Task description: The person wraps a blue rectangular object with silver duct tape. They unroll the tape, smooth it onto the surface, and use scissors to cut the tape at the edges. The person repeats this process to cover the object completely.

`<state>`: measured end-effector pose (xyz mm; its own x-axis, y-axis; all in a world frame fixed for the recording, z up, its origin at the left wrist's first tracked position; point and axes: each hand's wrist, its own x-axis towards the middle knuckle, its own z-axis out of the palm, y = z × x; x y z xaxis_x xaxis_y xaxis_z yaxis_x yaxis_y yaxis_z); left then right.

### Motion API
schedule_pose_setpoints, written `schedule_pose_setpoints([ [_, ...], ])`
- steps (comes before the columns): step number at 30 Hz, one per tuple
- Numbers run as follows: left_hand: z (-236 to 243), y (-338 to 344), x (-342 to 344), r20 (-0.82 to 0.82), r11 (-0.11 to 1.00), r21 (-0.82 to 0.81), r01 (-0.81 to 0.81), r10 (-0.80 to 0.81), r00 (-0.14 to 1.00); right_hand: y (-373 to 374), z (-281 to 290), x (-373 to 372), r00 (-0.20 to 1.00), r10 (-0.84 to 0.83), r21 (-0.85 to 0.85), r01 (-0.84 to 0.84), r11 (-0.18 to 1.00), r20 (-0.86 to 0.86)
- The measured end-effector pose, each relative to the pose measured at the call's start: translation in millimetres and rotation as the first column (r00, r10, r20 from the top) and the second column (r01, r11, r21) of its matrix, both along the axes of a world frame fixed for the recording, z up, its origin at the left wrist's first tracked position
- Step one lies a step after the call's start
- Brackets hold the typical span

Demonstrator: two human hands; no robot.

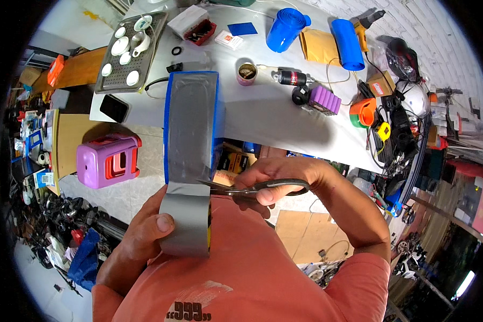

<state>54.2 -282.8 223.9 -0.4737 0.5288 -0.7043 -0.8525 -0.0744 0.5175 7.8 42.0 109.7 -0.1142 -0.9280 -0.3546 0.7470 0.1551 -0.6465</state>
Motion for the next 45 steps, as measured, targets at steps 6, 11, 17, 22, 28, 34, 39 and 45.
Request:
schedule_pose_setpoints([
  [6, -14.5, -4.9, 4.0, -0.041, 0.998, 0.055, 0.005, -0.003, 0.999, -6.2, 4.6, -5.4, 0.998, 0.018, 0.011, -0.017, 1.0, -0.064],
  [11, -14.2, -3.1, 3.0, -0.042, 0.998, 0.063, -0.004, 0.007, 0.999, -6.2, 4.3, -2.5, 0.995, -0.015, 0.024, 0.018, 1.0, -0.098],
  [17, -14.8, -2.3, 3.4, -0.034, 0.996, 0.085, -0.03, 0.033, 0.999, -7.4, 11.5, -7.5, 0.983, 0.03, 0.054, -0.021, 0.998, -0.181],
  [22, -18.9, -5.3, 2.5, -0.042, 0.997, 0.08, -0.002, 0.005, 0.999, -8.8, 7.9, -5.9, 0.98, 0.014, 0.038, -0.006, 0.999, -0.199],
  [28, -18.3, -3.3, 4.4, -0.027, 0.994, 0.102, -0.046, 0.049, 0.998, -10.9, 11.0, -4.8, 0.926, -0.041, 0.009, 0.048, 0.999, -0.375],
  [34, -19.9, -4.2, 3.8, -0.032, 0.99, 0.136, -0.04, 0.045, 0.998, -11.0, 5.6, -3.3, 0.923, -0.061, -0.033, 0.053, 0.998, -0.379],
  [39, -23.4, -5.1, 5.2, -0.052, 0.985, 0.169, -0.044, 0.054, 0.997, -11.6, 9.2, -0.7, 0.951, -0.079, -0.023, 0.076, 0.997, -0.3],
  [45, -30.4, -7.6, 8.6, -0.078, 0.978, 0.205, -0.043, 0.06, 0.995, -6.0, 10.1, -3.1, 0.968, -0.012, 0.077, 0.032, 0.996, -0.251],
])
